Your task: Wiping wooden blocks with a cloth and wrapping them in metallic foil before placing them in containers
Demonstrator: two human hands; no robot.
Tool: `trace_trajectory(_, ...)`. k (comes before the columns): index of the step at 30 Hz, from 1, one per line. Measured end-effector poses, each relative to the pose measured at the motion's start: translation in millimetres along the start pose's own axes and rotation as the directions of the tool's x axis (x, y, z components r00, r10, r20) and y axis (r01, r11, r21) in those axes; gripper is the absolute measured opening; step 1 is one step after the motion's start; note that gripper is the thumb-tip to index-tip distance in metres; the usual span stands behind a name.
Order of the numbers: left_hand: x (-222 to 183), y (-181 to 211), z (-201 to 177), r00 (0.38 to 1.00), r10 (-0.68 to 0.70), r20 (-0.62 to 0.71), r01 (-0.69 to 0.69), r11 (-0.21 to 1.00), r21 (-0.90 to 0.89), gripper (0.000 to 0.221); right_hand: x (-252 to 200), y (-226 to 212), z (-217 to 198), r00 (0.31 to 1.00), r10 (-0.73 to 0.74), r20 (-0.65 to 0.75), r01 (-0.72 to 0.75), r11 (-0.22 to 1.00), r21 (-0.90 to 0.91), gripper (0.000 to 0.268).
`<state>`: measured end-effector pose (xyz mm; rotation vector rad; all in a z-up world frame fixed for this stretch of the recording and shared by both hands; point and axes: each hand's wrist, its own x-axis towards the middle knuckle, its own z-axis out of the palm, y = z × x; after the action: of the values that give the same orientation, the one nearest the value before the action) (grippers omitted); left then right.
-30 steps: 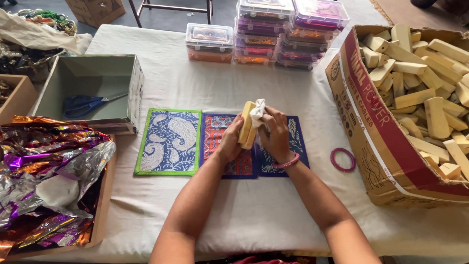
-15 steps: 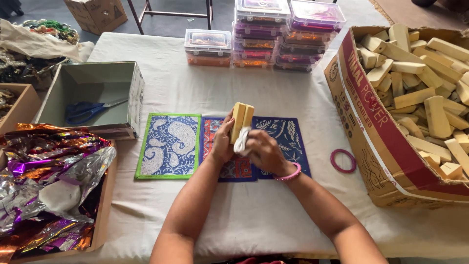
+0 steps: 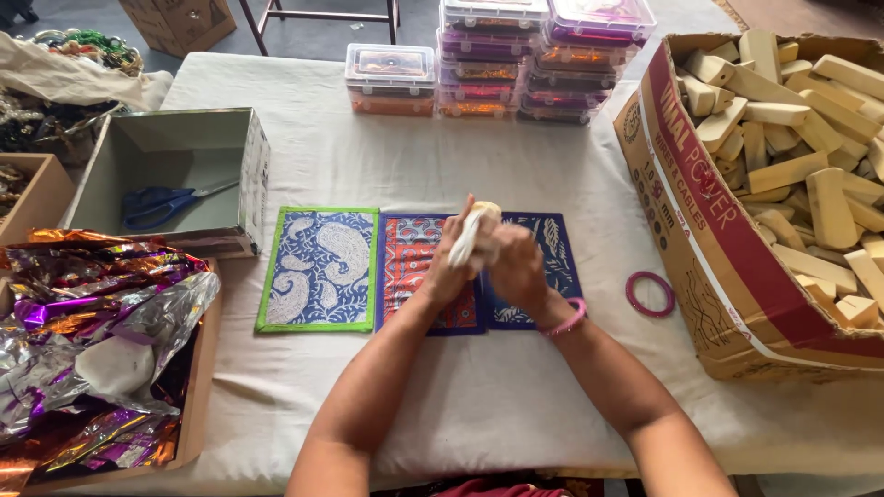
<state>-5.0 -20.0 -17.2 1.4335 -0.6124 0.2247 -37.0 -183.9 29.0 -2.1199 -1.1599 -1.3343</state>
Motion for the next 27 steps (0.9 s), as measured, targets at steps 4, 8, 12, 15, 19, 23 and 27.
trace_trajectory(4,-3,9,2,0.850,0.477,0.222,-0.523,0.721,0.454,0.058,29,-9,-16,1.000,-0.017,-0.023,0.017,1.000,0.011,0.021)
trace_trajectory(8,-6,38,5,0.972,0.199,0.123,-0.232,0.885,0.403,0.059,32,-4,-18,0.865,0.494,-0.083,-0.467,0.855,0.226,0.036)
trace_trajectory(12,-5,23,2,0.971,0.203,0.128,-0.239,0.871,0.430,0.049,23,-5,-22,0.969,0.241,-0.049,-0.236,0.968,0.090,0.026)
trace_trajectory(15,-8,18,2,0.941,0.298,0.159,-0.337,0.865,0.372,0.046,34,-7,-23,0.967,0.247,-0.070,-0.230,0.955,0.186,0.021)
trace_trajectory(19,-6,18,3,0.985,0.155,0.071,-0.170,0.892,0.419,0.050,23,4,-9,0.789,0.614,0.005,-0.563,0.720,0.407,0.025)
trace_trajectory(23,-3,4,5,0.994,0.099,0.055,-0.113,0.882,0.458,0.054,-15,23,20,0.573,0.794,0.200,-0.694,0.341,0.634,0.030)
trace_trajectory(27,0,1,11,0.993,0.107,0.051,-0.115,0.774,0.623,0.075,-39,36,37,0.392,0.828,0.401,-0.743,0.028,0.669,0.027)
